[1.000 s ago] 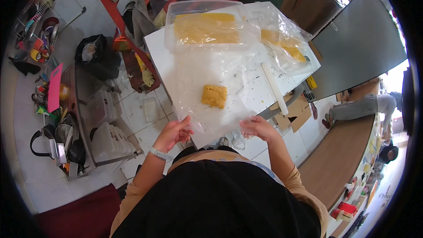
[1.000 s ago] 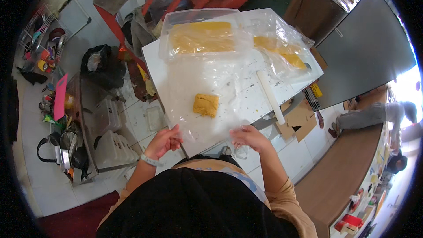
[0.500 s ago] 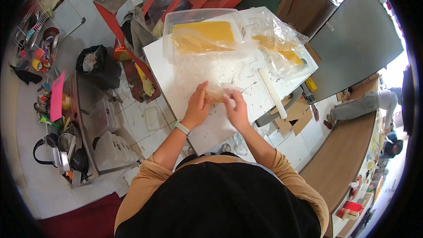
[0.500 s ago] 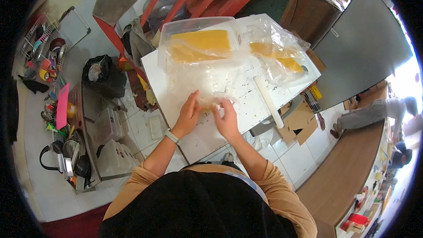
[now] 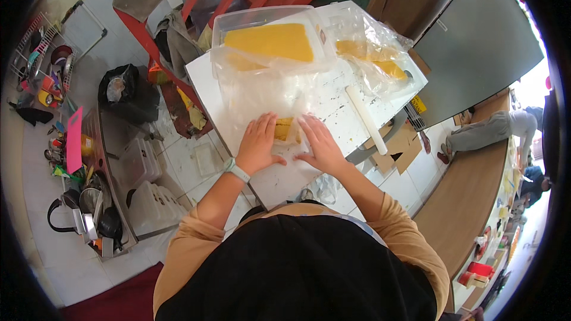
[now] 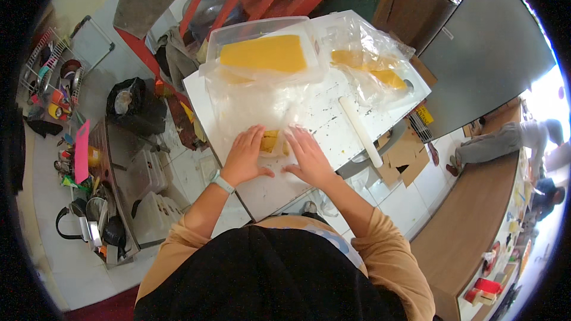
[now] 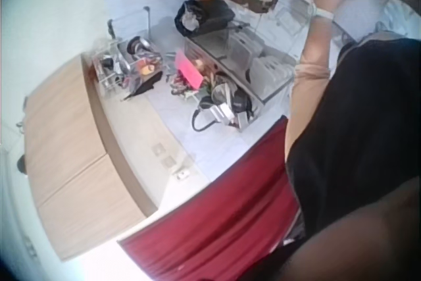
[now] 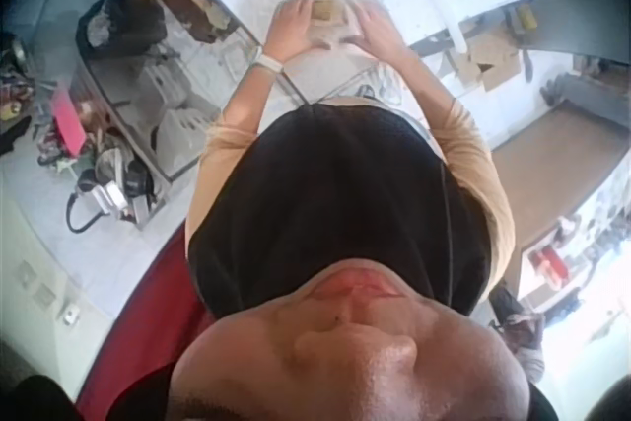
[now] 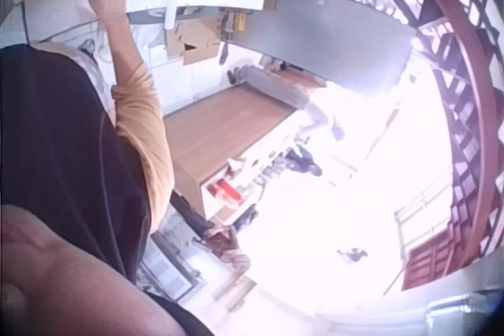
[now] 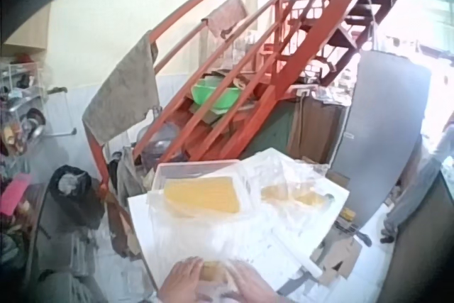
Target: The person presses dough balls on a baking tray by hand, then flattens dough on plastic wrap and rolls it out using a small roller.
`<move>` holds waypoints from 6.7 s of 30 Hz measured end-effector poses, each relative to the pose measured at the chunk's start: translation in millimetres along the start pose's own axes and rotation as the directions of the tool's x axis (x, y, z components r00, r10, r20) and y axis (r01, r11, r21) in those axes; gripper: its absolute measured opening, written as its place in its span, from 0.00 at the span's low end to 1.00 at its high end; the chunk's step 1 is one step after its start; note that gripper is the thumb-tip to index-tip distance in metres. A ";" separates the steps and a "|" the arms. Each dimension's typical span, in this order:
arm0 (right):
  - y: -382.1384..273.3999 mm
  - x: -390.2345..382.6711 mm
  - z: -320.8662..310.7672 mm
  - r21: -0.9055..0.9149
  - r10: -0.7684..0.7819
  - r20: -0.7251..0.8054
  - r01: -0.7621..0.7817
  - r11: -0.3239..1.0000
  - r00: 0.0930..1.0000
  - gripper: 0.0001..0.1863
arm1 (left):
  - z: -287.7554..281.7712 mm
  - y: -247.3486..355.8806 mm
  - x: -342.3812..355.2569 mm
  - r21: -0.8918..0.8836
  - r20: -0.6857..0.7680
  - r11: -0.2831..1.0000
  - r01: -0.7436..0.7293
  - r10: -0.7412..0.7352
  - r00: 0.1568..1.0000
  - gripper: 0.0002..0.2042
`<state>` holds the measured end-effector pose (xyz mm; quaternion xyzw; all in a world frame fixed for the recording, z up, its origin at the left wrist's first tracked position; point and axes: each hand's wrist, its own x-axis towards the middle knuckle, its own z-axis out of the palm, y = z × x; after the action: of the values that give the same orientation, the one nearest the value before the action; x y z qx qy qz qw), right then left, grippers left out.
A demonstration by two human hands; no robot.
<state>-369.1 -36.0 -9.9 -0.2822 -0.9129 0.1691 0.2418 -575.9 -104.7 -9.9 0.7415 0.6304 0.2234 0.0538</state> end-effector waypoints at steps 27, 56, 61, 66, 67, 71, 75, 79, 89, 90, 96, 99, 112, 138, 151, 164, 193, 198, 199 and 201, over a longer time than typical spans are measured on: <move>43.9 54.5 -20.5 0.050 0.055 0.299 -0.073 0.996 0.953 0.35 | -8.9 -6.3 -4.4 0.008 -0.111 0.972 0.235 -0.233 0.966 0.28; 50.4 -6.1 -28.9 0.591 0.764 0.222 -0.707 0.389 0.606 0.22 | 10.2 -78.6 -39.1 -0.198 -0.399 0.823 0.532 -0.563 0.724 0.19; 56.0 26.1 10.3 0.169 0.530 0.338 -0.604 0.779 0.778 0.21 | 12.7 -47.7 11.4 -0.776 0.307 0.426 0.466 -0.390 0.868 0.16; 27.7 43.5 47.9 0.648 0.583 0.274 -0.595 0.476 0.765 0.20 | 39.1 -34.6 26.1 -0.842 0.312 0.324 0.430 -0.357 0.881 0.13; 25.8 42.4 53.1 0.609 0.584 0.166 -0.549 0.573 0.795 0.19 | 42.3 -30.6 27.5 -0.857 0.306 0.288 0.427 -0.383 0.872 0.13; 8.0 40.9 73.5 0.318 0.567 -0.085 -0.517 0.795 0.819 0.18 | 49.3 -10.3 26.5 -0.791 0.085 0.519 0.323 -0.429 0.899 0.12; 26.1 35.4 63.3 0.458 0.530 -0.059 -0.449 0.767 0.846 0.16 | 35.9 -25.5 19.1 -0.843 0.275 0.294 0.451 -0.485 0.830 0.11; 52.8 10.3 26.0 0.573 0.667 0.175 -0.626 0.529 0.724 0.18 | 15.8 -77.1 -11.9 -0.826 0.377 0.158 0.541 -0.557 0.740 0.13; 28.2 -23.8 -14.3 0.435 0.391 0.660 -0.751 0.497 0.641 0.25 | -21.7 -42.1 -46.6 -0.555 0.787 0.252 0.793 -0.148 0.598 0.20; 32.4 -23.6 -14.3 0.438 0.388 0.658 -0.747 0.500 0.645 0.25 | -18.8 -50.2 -49.3 -0.707 0.683 0.090 0.701 -0.170 0.711 0.21; 49.6 -4.9 -9.6 0.579 0.696 0.552 -0.812 0.077 0.460 0.27 | -19.4 -52.8 -10.8 -0.844 0.491 -0.123 0.522 -0.571 0.658 0.17; 18.1 21.9 2.4 0.564 0.755 0.376 -0.779 0.274 0.538 0.23 | -1.4 -55.2 2.5 -0.817 0.423 0.085 0.570 -0.583 0.694 0.17; 11.3 9.0 48.2 0.944 0.704 0.260 -0.327 -0.042 0.661 0.17 | 20.1 -74.9 -6.6 -0.802 0.096 0.399 0.444 -0.648 0.756 0.26; 70.5 -40.6 -13.0 0.658 0.637 0.377 -0.679 0.327 0.672 0.24 | -32.4 -54.3 -56.2 -0.577 0.628 0.267 0.772 -0.459 0.629 0.15; 111.9 75.7 -22.1 0.663 0.699 0.014 -0.530 0.528 0.715 0.26 | -20.6 -99.7 71.0 -0.601 0.195 0.448 0.662 -0.721 0.665 0.30; 41.4 -72.6 -46.8 0.237 -0.110 0.042 0.097 0.967 0.993 0.10 | -17.6 -122.9 -80.9 -0.683 0.026 0.703 0.201 -0.252 0.968 0.06; 2.5 27.1 -15.8 0.100 0.229 -0.524 -0.208 0.973 0.820 0.19 | 13.7 -104.8 -40.4 -0.733 -0.160 0.549 0.402 -0.713 0.682 0.22; -54.2 67.6 41.6 -0.189 -0.041 -0.233 -0.004 0.982 0.972 0.24 | -24.5 -16.9 31.2 -0.505 -0.635 0.863 0.001 -0.372 0.678 0.23; -54.4 70.3 52.7 -0.414 0.037 -0.066 -0.061 0.908 0.997 0.27 | -23.8 -5.4 38.4 -0.495 -0.637 0.864 -0.092 -0.289 0.714 0.25; -53.6 72.4 61.0 -0.453 0.081 0.074 -0.039 0.891 0.994 0.30 | -13.4 12.0 45.7 -0.290 -0.447 0.955 -0.066 -0.074 0.892 0.29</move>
<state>-477.5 -45.3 -11.4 -0.3507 -0.9280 -0.0268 0.1227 -565.5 -66.0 18.5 0.6510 0.5861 0.4822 0.0170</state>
